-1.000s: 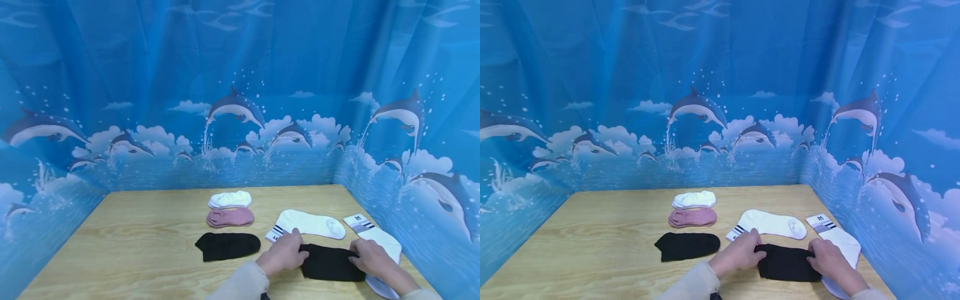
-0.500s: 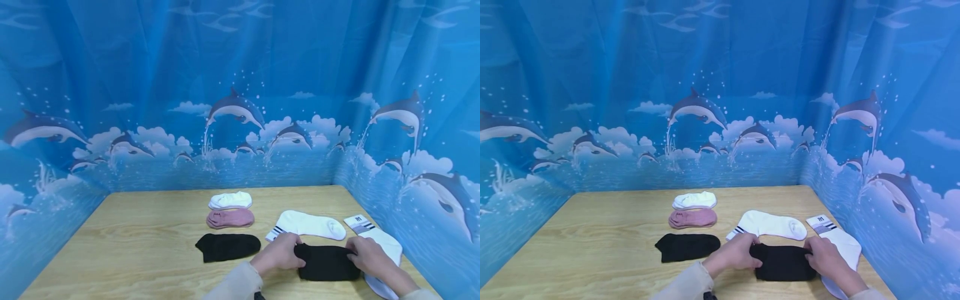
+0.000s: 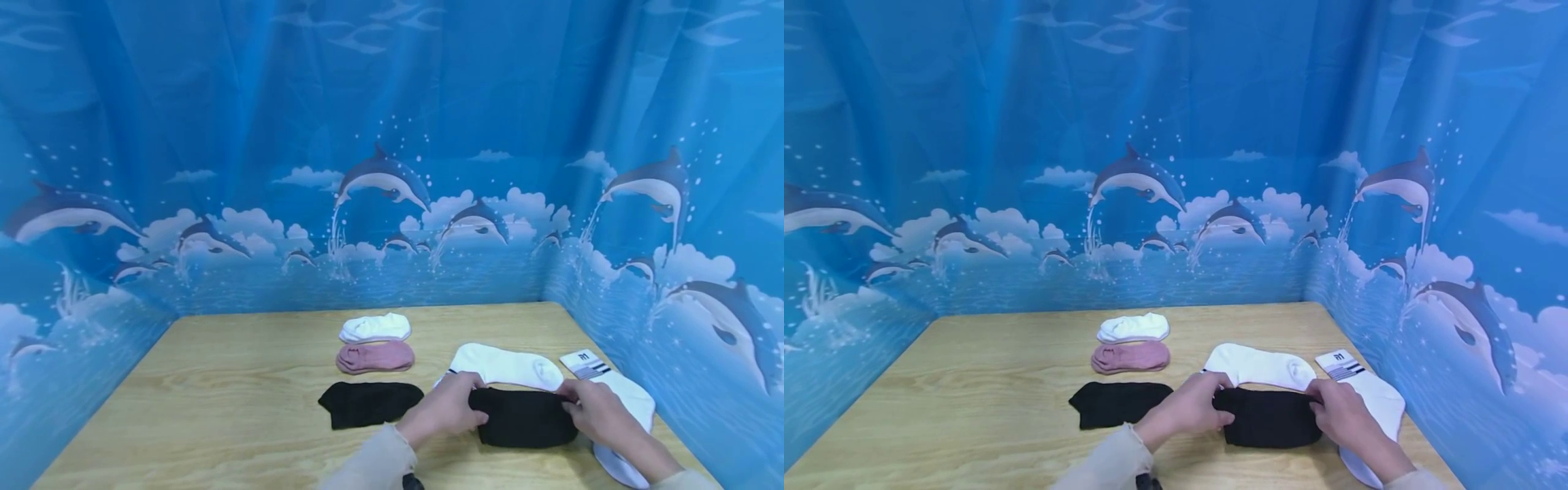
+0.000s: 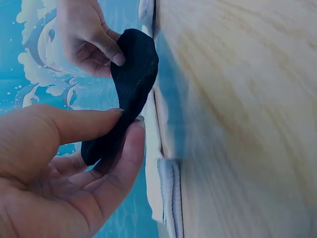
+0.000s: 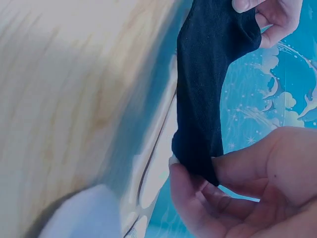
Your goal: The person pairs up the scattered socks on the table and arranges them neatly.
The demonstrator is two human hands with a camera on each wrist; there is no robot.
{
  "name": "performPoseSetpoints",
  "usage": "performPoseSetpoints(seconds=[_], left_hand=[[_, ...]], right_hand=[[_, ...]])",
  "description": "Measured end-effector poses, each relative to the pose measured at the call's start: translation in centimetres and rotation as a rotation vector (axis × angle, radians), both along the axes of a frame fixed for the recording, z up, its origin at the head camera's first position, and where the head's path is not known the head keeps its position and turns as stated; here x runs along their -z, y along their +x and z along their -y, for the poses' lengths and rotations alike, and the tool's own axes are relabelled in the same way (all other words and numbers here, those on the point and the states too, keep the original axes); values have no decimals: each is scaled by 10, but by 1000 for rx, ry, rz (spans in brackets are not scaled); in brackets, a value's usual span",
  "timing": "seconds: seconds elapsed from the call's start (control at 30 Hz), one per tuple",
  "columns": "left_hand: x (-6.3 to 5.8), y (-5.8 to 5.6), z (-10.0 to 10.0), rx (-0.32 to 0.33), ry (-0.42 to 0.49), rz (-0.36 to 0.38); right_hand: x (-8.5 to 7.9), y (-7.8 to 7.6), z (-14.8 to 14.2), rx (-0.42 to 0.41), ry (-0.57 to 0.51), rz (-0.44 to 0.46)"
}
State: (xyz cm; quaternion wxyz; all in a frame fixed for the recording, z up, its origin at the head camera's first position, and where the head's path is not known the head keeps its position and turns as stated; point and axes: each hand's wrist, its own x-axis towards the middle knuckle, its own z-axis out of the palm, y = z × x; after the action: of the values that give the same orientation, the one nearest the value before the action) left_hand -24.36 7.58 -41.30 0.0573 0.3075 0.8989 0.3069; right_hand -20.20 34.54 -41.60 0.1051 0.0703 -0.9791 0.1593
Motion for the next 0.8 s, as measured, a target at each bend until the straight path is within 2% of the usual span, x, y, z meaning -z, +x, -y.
performPoseSetpoints(seconds=[0.17,0.43,0.57,0.8], left_hand=[[-4,-5,14,-25,42,-6],[-12,-10,42,-89,191,93],[-14,-12,56,-122,224,101],[-14,-16,75,-127,299,139]], right_hand=[[-4,-2,9,-23,-29,-51],[-11,-4,31,-30,-87,-111],[-14,-7,41,-47,-109,-116],[-19,-12,57,-109,-155,-95]])
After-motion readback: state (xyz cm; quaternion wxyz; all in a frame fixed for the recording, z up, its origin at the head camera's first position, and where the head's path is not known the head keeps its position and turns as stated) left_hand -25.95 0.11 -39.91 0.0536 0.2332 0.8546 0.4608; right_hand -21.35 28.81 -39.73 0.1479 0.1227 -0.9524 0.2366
